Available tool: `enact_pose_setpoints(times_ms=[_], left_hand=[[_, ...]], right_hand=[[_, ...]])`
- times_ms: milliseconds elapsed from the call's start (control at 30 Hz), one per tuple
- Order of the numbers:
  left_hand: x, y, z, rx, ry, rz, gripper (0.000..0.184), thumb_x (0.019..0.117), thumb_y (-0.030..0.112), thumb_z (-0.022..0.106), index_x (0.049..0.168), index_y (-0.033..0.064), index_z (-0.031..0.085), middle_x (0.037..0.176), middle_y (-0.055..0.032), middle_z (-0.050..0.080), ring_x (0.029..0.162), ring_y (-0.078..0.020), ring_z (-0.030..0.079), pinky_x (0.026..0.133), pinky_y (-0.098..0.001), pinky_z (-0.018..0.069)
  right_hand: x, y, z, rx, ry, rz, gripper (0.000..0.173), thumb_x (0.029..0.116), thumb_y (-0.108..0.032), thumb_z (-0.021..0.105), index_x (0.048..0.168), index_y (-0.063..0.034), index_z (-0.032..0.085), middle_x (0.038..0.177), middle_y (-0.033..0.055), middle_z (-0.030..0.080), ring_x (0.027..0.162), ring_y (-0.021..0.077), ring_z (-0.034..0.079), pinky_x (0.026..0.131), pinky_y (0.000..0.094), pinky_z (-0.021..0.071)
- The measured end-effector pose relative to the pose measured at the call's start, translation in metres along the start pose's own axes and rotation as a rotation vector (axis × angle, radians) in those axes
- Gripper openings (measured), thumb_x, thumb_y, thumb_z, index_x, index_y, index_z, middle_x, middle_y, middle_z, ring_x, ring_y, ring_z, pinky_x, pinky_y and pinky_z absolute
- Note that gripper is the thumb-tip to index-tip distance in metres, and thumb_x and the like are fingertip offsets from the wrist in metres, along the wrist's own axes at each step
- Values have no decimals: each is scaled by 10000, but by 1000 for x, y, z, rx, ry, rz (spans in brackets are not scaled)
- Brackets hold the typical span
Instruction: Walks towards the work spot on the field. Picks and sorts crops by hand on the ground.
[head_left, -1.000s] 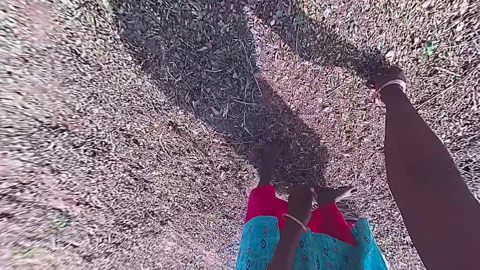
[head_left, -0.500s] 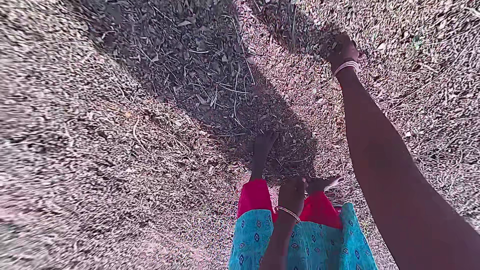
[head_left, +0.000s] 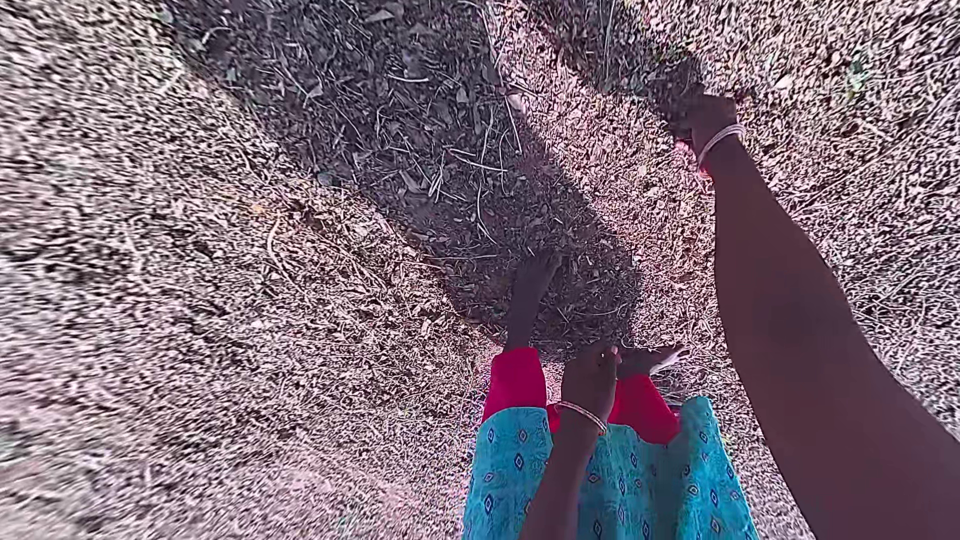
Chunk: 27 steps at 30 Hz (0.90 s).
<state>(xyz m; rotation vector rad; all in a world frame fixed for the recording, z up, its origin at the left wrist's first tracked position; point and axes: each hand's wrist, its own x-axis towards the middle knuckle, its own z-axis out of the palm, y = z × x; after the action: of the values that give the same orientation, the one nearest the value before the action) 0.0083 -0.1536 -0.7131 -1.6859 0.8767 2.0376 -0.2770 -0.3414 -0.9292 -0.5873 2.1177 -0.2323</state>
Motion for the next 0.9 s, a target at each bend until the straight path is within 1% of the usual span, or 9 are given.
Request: enact_pose_setpoints(times_ms=[67,100,233,400,500,600,700,767,900], left_hand=[[1,-4,2,-15,14,9,356,1106,206,414,1189,-17,679,1067,-154,706,976,-240,665,907,-443,512],[1,-4,3,-21,14,8,357,1106,208,415,1185,-16,681,1058,-153,705,969,-239,663,904,-446,512],[0,-4,4,-24,14,3,350,1106,205,414,1177,-9,682,1012,-139,699,920,-226,649,868,-437,504],[2,-8,6,-11,18,7,351,1105,200,415,1218,-3,678,1048,-130,706,932,-206,653,873,-414,510],[3,-10,9,1,9,-2,353,1106,213,412,1168,4,689,997,-125,696,900,-215,647,849,-429,507],[3,-10,9,11,-1,-14,354,1108,217,407,1165,8,687,963,-115,684,860,-205,629,825,-419,501],[3,-10,8,7,-2,-19,348,1107,213,414,1169,7,687,968,-116,683,858,-201,625,824,-413,500],[3,-11,10,1,-1,-25,347,1108,214,410,1158,11,686,964,-111,679,856,-199,625,820,-413,500],[5,-12,13,-14,-11,-37,354,1110,228,406,1182,16,680,988,-112,684,876,-206,630,832,-426,501]], right_hand=[[-4,7,3,65,-6,-40,345,953,4,515,1246,-60,687,1067,102,689,827,141,634,760,339,537],[-2,10,5,69,31,-38,402,953,-1,510,1318,-77,662,1112,135,704,892,185,669,802,380,554],[0,4,11,146,64,58,783,965,33,516,1640,-264,253,1343,209,587,1015,269,653,807,432,560],[-2,4,6,30,30,26,484,881,88,512,1289,-115,676,1100,117,660,844,169,602,780,375,513],[-5,7,10,117,131,44,555,933,36,541,1459,-138,553,1262,185,657,1037,259,673,858,436,562],[-8,0,12,197,61,72,767,953,81,488,1625,-238,299,1316,199,578,964,248,640,753,398,563],[1,2,11,83,92,28,485,901,88,505,1332,-97,630,1180,142,636,868,185,609,757,371,518],[4,5,9,-17,113,66,354,967,3,525,1292,-62,650,1236,145,649,990,206,652,874,405,536],[0,2,12,223,232,84,386,983,-8,511,1346,-101,601,1142,107,644,868,165,653,703,342,559]])
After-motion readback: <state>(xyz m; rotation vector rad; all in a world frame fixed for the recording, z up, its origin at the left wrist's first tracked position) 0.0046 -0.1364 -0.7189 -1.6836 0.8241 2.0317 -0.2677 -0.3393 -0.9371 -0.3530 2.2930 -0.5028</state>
